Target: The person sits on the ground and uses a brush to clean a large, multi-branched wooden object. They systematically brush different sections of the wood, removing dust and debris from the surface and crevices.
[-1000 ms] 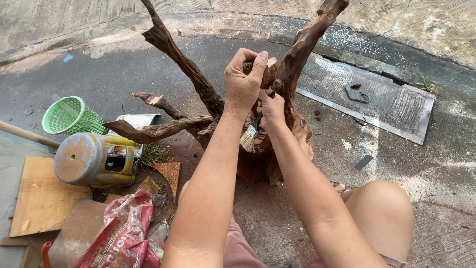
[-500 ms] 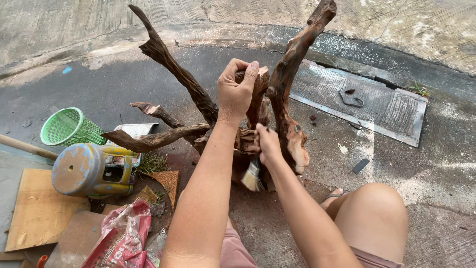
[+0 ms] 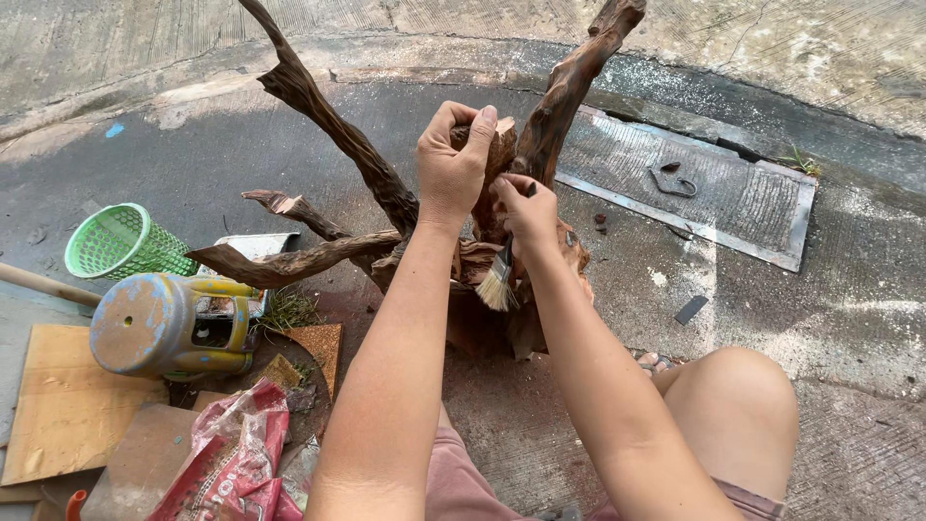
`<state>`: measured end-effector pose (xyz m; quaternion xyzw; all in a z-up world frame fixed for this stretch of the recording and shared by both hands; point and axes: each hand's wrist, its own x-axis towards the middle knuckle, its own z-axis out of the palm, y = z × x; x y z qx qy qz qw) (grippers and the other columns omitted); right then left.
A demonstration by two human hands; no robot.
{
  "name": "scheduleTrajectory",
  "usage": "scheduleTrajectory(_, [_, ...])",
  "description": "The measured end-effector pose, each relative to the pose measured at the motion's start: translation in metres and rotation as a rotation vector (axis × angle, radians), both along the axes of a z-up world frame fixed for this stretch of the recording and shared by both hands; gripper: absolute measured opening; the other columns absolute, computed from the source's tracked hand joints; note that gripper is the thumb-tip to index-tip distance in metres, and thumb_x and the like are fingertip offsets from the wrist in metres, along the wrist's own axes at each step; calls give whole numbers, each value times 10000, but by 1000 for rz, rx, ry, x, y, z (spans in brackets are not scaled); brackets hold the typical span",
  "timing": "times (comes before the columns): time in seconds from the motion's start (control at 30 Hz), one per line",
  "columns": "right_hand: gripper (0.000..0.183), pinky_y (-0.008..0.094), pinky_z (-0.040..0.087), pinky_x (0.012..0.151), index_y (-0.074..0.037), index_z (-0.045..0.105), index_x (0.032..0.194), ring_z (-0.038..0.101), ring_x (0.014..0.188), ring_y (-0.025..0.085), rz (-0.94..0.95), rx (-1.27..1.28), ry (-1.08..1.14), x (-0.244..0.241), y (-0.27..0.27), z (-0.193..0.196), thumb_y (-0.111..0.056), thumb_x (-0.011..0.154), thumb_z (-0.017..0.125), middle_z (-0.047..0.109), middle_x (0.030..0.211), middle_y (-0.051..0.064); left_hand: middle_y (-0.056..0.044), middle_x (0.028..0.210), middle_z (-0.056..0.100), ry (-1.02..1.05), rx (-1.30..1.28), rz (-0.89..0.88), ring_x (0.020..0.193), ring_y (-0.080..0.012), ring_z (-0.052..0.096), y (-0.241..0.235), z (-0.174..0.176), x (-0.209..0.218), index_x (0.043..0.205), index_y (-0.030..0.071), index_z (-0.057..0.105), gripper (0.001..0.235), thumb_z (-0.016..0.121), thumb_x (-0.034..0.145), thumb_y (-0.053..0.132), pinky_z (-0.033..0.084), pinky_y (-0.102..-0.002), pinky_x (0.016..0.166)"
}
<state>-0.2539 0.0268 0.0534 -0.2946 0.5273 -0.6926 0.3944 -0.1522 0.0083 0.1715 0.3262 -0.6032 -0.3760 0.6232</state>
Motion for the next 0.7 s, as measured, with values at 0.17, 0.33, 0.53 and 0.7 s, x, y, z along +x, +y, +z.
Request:
scheduleTrajectory(0.17, [148, 167, 390, 408, -23, 793, 988, 668, 562, 96, -58, -3, -29, 1, -33, -8, -160, 937, 813, 773, 738, 91, 1, 724, 701, 16, -18, -1, 735, -39, 583, 2, 2, -1, 848, 166, 730, 224, 793, 1013, 305, 522, -252, 699])
scheduleTrajectory(0.33, [141, 185, 382, 401, -31, 806, 921, 646, 511, 106, -94, 6, -40, 4, -41, -17, -169, 914, 835, 737, 650, 101, 20, 715, 694, 20, -28, 6, 743, -26, 577, -5, -2, -1, 851, 172, 733, 220, 804, 1004, 313, 520, -242, 710])
scheduleTrajectory(0.53, [129, 206, 275, 415, -90, 769, 882, 444, 425, 86, -85, 10, -128, 10, -40, -4, -204, 884, 830, 631, 577, 114, 6, 704, 693, 18, -35, 4, 724, -29, 588, -3, 0, -1, 854, 171, 741, 209, 798, 1006, 301, 529, -243, 697])
scheduleTrajectory(0.7, [147, 178, 331, 465, -72, 745, 877, 643, 553, 108, -61, 57, -72, 2, -54, -50, -211, 908, 781, 718, 691, 109, 35, 700, 678, 35, -23, 3, 714, -15, 558, 5, 2, -1, 851, 177, 731, 208, 789, 1013, 295, 510, -232, 671])
